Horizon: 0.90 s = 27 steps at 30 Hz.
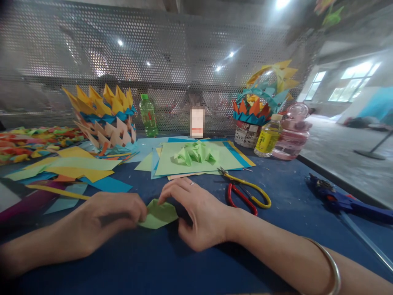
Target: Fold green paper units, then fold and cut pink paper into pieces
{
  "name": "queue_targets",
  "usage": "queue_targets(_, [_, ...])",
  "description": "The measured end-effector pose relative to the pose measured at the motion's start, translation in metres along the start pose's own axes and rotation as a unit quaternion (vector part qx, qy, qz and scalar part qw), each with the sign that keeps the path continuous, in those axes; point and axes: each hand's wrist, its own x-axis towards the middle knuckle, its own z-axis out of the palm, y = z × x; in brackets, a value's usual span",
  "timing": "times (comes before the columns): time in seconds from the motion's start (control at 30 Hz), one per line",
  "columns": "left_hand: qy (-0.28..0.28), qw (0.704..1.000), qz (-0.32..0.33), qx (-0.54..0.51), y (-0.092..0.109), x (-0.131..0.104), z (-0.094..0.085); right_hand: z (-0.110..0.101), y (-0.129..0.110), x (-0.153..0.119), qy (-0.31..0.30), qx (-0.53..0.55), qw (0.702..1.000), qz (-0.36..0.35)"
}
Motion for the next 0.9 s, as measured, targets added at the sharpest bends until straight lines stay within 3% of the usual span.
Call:
queue_targets(0.1, [-0.006,1.0,0.007,-0.001,-0.001,0.0,-0.001,0.001,0.002,-0.003,0.018,-0.008,1.0,0.023])
queue_targets(0.23, [-0.001,1.0,0.021,0.006,-0.001,0.0,-0.002,0.003,0.002,-0.003,-0.01,0.009,0.999,0.05])
queue_targets(0.53, [0.002,0.998,0.061,0.024,-0.002,0.001,-0.003,0.009,0.012,0.003,-0.011,0.036,0.999,-0.002])
queue_targets(0.73, [-0.029,0.996,0.079,0.031,0.0,0.0,-0.006,0.006,0.001,0.001,-0.024,0.002,0.999,-0.036])
queue_targets(0.9, [-0.031,0.999,0.038,-0.016,-0.003,0.001,-0.002,0.005,0.002,0.002,-0.02,0.063,0.998,-0.007])
